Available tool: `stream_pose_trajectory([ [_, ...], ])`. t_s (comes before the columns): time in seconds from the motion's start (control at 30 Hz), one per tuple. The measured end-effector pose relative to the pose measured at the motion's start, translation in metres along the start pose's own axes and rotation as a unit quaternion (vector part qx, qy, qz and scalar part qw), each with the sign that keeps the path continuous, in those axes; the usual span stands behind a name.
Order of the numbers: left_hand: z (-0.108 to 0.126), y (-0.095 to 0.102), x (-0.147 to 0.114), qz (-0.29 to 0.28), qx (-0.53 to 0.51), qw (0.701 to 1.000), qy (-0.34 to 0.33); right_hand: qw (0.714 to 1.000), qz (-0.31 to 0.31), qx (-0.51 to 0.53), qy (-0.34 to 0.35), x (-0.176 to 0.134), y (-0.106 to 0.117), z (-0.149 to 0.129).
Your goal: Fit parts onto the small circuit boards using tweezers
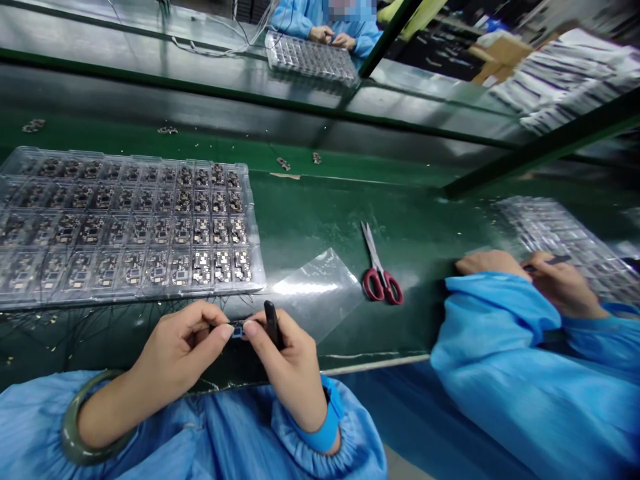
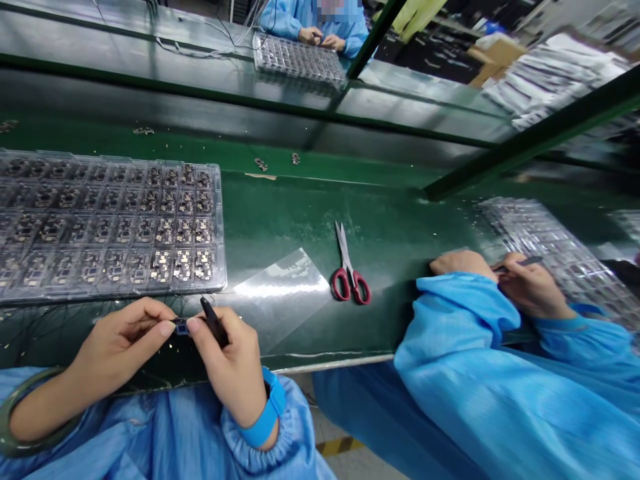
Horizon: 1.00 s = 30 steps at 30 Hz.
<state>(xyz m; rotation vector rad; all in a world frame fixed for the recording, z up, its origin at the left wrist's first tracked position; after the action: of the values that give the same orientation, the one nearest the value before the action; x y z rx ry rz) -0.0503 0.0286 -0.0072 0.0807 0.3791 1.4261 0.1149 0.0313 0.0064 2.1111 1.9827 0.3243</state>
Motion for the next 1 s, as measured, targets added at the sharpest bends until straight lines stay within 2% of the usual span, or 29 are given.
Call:
stream_pose_trajectory([
  [0.13, 0.001, 0.0, 0.001, 0.017, -0.046, 0.999, 0.011, 0.998, -0.004, -0.02, 0.06, -0.001, -0.003, -0.01],
  [0.23, 0.003, 0.001, 0.001, 0.038, -0.087, 0.995, -0.034, 0.995, 0.002, -0.035, 0.088, -0.002, -0.002, -0.014],
  [0.33, 0.006, 0.003, 0.001, 0.026, -0.044, 0.992, -0.111, 0.995, 0.008, -0.043, 0.091, -0.001, -0.001, -0.016],
  [0.43, 0.008, 0.006, 0.0, -0.008, 0.019, 0.99, -0.139, 0.995, 0.0, -0.053, 0.089, 0.001, -0.001, -0.015],
  [0.57, 0.012, 0.011, 0.0, -0.008, 0.027, 0.992, -0.122, 0.995, -0.043, -0.03, 0.083, 0.002, -0.001, -0.015],
  [0.67, 0.012, 0.013, 0.0, -0.005, -0.021, 0.997, -0.08, 0.995, -0.044, -0.032, 0.088, 0.002, 0.003, -0.02],
  [0.73, 0.009, 0.013, 0.0, 0.0, -0.068, 0.996, -0.054, 0.992, -0.035, -0.061, 0.106, 0.005, 0.006, -0.028],
  [0.8, 0.006, 0.015, 0.001, 0.047, -0.124, 0.99, -0.046, 0.985, 0.021, -0.086, 0.147, 0.015, 0.011, -0.041],
  [0.87, 0.001, 0.018, 0.002, 0.1, -0.175, 0.979, -0.037, 0.961, 0.153, -0.1, 0.207, 0.031, 0.014, -0.055],
  [0.93, -0.002, 0.017, 0.004, 0.108, -0.206, 0.973, -0.02, 0.905, 0.275, -0.118, 0.301, 0.051, 0.008, -0.066],
  [0.97, -0.003, 0.016, 0.004, 0.102, -0.211, 0.972, -0.01, 0.874, 0.289, -0.133, 0.368, 0.061, 0.0, -0.07],
  [1.0, -0.003, 0.015, 0.005, 0.096, -0.212, 0.973, -0.001, 0.845, 0.252, -0.163, 0.443, 0.072, -0.014, -0.072],
])
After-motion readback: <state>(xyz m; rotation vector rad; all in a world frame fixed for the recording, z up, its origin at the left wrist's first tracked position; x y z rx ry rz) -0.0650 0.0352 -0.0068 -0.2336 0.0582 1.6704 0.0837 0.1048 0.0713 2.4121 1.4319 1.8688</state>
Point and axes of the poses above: each hand's wrist, its own x-axis towards the middle knuckle, its own y-axis out of the back of the hand, z = x × y, the point moved 3 cm from there along x, towards the middle knuckle, and after that the axes turned 8 degrees about z, right-handed, at the moved point
